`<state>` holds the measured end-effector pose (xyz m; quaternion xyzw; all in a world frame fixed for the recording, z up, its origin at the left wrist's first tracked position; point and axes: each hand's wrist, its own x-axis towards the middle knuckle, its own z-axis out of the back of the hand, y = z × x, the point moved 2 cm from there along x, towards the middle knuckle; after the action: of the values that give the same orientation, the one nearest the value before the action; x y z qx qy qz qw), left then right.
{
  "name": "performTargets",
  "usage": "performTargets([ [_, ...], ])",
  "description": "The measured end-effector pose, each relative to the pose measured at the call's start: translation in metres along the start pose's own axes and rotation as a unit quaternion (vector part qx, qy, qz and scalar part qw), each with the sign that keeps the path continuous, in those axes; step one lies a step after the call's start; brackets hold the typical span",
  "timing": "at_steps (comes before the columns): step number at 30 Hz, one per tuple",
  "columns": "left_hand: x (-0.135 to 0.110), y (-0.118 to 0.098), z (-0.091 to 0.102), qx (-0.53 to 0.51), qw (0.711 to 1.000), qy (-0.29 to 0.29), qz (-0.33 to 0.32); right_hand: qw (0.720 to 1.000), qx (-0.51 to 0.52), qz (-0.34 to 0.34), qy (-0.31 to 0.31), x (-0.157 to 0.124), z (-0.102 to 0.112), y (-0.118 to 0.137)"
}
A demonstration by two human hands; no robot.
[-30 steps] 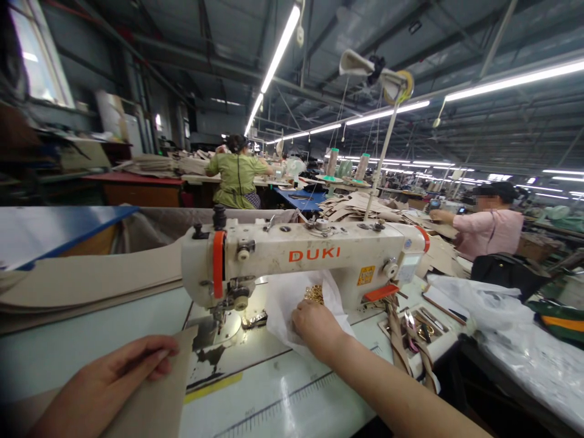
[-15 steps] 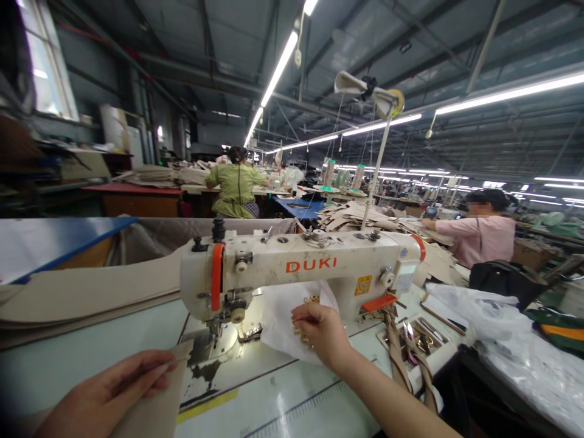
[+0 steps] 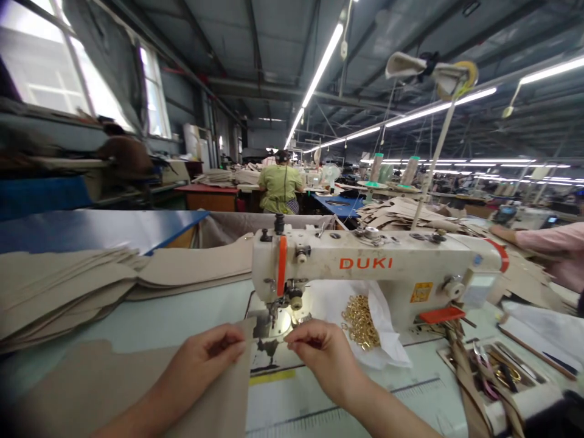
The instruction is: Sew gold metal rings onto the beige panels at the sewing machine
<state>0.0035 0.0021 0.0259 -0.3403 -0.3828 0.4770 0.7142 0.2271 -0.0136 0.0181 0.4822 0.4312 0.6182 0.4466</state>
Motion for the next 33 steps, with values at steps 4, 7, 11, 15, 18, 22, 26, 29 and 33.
performTargets([
  [4, 0.001, 0.004, -0.003, -0.063, 0.997, 0.014, 0.03, 0.999, 0.023, -0.012, 0.034, 0.014, -0.028, -0.009],
  [7, 0.002, 0.006, -0.006, -0.088, 0.994, 0.023, 0.059, 0.995, 0.08, -0.027, 0.054, 0.024, -0.042, -0.017],
  [11, 0.002, 0.007, -0.008, -0.094, 0.992, 0.021, 0.083, 0.993, 0.095, -0.033, 0.068, 0.03, -0.05, -0.025],
  [15, 0.002, 0.007, -0.007, -0.085, 0.992, 0.018, 0.092, 0.993, 0.097, -0.043, 0.053, 0.031, -0.049, -0.031],
  [18, 0.004, 0.009, -0.008, -0.081, 0.992, 0.015, 0.097, 0.994, 0.082, -0.054, 0.046, 0.031, -0.046, -0.032],
  [22, 0.007, 0.012, -0.011, -0.091, 0.99, 0.029, 0.107, 0.994, 0.059, -0.061, 0.063, 0.03, -0.042, -0.029],
  [26, 0.008, 0.012, -0.012, -0.102, 0.987, 0.029, 0.122, 0.994, 0.067, -0.048, 0.067, 0.028, -0.042, -0.025],
  [29, 0.008, 0.012, -0.012, -0.123, 0.983, 0.032, 0.13, 0.989, 0.113, -0.07, 0.069, 0.027, -0.045, -0.025],
  [33, 0.007, 0.012, -0.012, -0.146, 0.979, 0.048, 0.132, 0.982, 0.155, -0.081, 0.073, 0.028, -0.046, -0.027],
])
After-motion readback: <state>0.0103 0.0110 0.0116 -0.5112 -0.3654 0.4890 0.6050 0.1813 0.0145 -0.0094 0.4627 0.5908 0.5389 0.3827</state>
